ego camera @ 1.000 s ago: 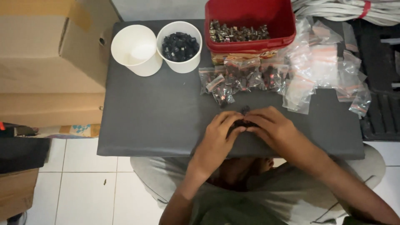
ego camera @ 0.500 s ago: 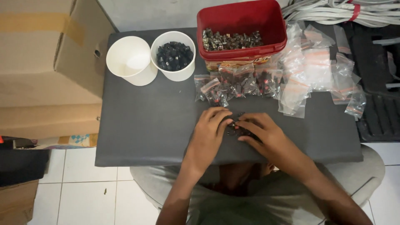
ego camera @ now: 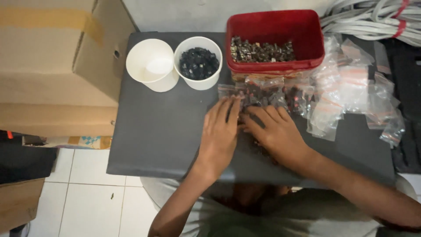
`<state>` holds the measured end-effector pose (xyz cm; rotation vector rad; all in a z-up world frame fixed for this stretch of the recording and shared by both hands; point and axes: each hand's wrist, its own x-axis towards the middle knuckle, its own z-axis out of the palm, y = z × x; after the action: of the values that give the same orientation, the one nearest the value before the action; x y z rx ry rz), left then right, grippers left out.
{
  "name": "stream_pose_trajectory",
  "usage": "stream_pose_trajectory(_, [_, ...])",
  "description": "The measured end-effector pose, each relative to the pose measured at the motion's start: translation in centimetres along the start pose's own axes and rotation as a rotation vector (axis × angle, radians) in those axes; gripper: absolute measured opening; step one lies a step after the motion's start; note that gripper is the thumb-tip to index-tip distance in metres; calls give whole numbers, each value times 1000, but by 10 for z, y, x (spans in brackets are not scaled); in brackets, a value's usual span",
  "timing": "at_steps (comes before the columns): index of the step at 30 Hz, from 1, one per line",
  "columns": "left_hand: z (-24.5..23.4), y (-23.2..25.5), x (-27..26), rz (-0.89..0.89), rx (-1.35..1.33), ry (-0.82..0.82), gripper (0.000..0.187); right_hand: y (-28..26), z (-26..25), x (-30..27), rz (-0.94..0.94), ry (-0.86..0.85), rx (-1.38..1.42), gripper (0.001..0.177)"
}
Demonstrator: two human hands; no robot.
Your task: Picking up small electronic components and placing them into small plastic zip-lock bags
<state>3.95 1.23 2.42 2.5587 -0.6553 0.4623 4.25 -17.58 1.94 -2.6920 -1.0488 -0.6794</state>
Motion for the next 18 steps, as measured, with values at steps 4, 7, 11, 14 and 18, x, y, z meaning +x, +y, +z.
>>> stream_pose_trajectory(4, [-14, -3, 11, 10, -27, -57, 68, -3, 3, -1, -75, -17, -124, 56])
stream_pose_trajectory(7, [-21, -8, 20, 89, -80, -37, 65, -4, 2, 4, -91, 1, -164, 60])
stream_pose_trajectory(11, [-21, -20, 37, 116, -162, -16, 56, -4, -7, 28, -72, 150, -249, 27])
stream_pose_trajectory(14, [-7, -33, 41, 126, -127, 38, 48, -3, -5, 31, -39, 179, -248, 24])
stream_pose_trajectory(18, [7, -43, 36, 135, -84, 57, 46, -4, 8, 25, 22, 167, -138, 32])
